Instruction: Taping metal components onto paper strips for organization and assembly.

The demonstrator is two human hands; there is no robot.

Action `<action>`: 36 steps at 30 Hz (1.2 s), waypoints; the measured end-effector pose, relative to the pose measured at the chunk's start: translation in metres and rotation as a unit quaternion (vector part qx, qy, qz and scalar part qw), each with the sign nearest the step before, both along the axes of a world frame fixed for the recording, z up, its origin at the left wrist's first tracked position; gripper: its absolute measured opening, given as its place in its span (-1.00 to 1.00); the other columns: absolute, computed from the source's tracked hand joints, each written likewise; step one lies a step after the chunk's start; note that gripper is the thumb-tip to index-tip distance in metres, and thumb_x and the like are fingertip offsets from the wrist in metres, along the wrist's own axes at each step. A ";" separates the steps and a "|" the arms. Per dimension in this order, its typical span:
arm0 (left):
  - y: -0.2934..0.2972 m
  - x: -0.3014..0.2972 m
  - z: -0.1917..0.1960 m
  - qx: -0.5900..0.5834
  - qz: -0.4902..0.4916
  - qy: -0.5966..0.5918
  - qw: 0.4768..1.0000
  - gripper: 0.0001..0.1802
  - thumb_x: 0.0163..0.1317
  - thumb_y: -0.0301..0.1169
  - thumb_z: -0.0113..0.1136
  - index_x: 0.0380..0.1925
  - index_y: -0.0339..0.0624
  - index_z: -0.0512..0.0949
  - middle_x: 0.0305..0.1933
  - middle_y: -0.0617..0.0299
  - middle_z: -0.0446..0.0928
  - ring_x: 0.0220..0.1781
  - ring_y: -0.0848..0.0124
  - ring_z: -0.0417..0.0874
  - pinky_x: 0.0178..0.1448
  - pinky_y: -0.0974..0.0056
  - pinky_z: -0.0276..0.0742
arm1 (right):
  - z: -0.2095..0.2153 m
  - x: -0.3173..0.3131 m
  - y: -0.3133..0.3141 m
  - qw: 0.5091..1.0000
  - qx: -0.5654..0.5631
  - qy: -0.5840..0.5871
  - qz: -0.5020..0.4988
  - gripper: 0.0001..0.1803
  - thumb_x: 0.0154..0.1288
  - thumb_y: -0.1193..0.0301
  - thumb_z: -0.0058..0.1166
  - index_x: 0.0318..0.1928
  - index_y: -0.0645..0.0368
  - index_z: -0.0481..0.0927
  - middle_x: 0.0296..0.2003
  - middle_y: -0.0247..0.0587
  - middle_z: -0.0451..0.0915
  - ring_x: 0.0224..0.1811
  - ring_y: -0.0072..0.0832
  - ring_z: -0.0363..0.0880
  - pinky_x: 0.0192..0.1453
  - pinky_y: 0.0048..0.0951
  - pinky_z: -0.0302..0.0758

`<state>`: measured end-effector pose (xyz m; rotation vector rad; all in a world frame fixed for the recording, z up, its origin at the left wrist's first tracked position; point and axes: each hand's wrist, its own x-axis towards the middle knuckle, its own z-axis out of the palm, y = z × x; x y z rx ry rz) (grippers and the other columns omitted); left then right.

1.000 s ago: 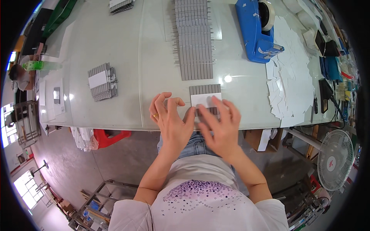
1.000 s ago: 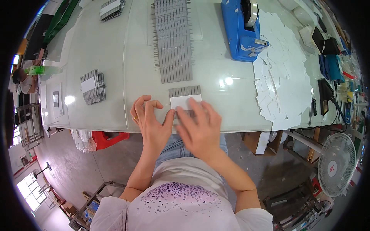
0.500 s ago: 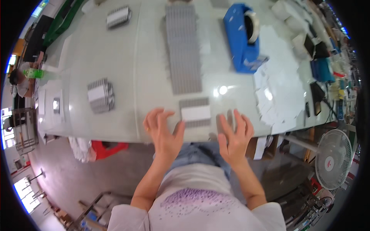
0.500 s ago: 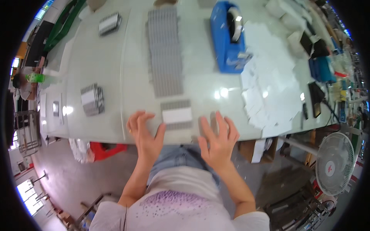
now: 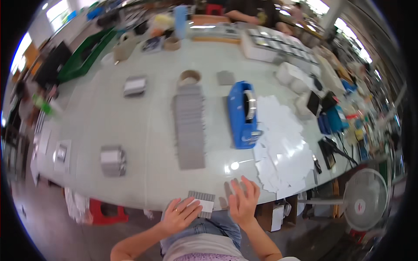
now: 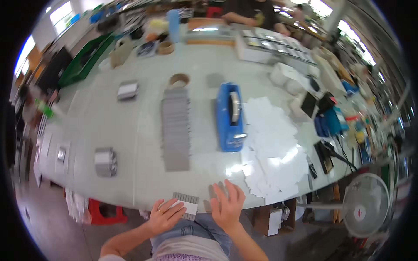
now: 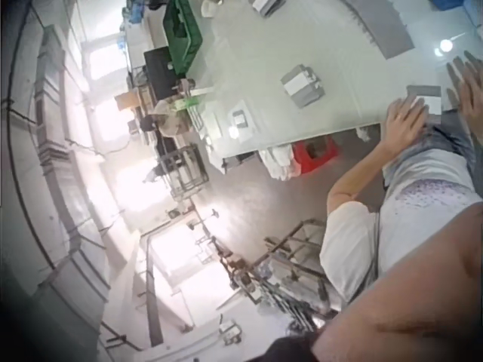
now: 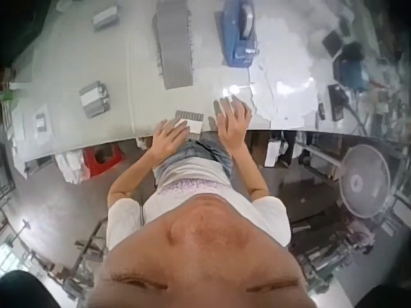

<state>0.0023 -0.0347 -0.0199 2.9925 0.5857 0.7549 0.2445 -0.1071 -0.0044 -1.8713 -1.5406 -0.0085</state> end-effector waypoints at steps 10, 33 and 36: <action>0.119 -0.106 0.030 0.206 0.181 -0.028 0.961 -0.60 0.03 -0.44 0.27 -0.04 -0.07 0.65 0.08 0.32 0.62 0.18 0.34 0.60 0.28 0.05 0.43 | 0.009 -0.001 0.017 0.999 0.012 -0.032 0.012 -0.62 0.42 0.40 -0.13 0.12 0.21 0.63 0.24 0.00 0.42 0.18 -0.13 0.28 0.07 -0.25 0.34; 0.061 -0.056 0.036 -0.032 0.157 -0.082 0.984 -0.65 0.29 -0.36 0.10 0.06 -0.12 0.61 0.20 0.19 0.56 0.29 0.14 0.51 0.40 -0.05 0.27 | 0.017 -0.035 0.085 0.989 -0.045 -0.071 0.125 -0.54 0.12 0.45 0.26 0.10 0.08 0.64 -0.36 -0.25 0.44 -0.31 -0.27 0.41 -0.20 -0.26 0.43; 0.037 -0.015 0.028 -0.106 0.145 -0.126 0.976 -0.66 0.20 -0.39 0.20 0.01 -0.07 0.64 0.15 0.22 0.58 0.27 0.16 0.52 0.38 -0.05 0.29 | 0.014 -0.037 0.087 0.988 -0.030 -0.077 0.134 -0.55 0.11 0.46 0.27 0.08 0.08 0.64 -0.38 -0.28 0.43 -0.35 -0.31 0.41 -0.28 -0.30 0.42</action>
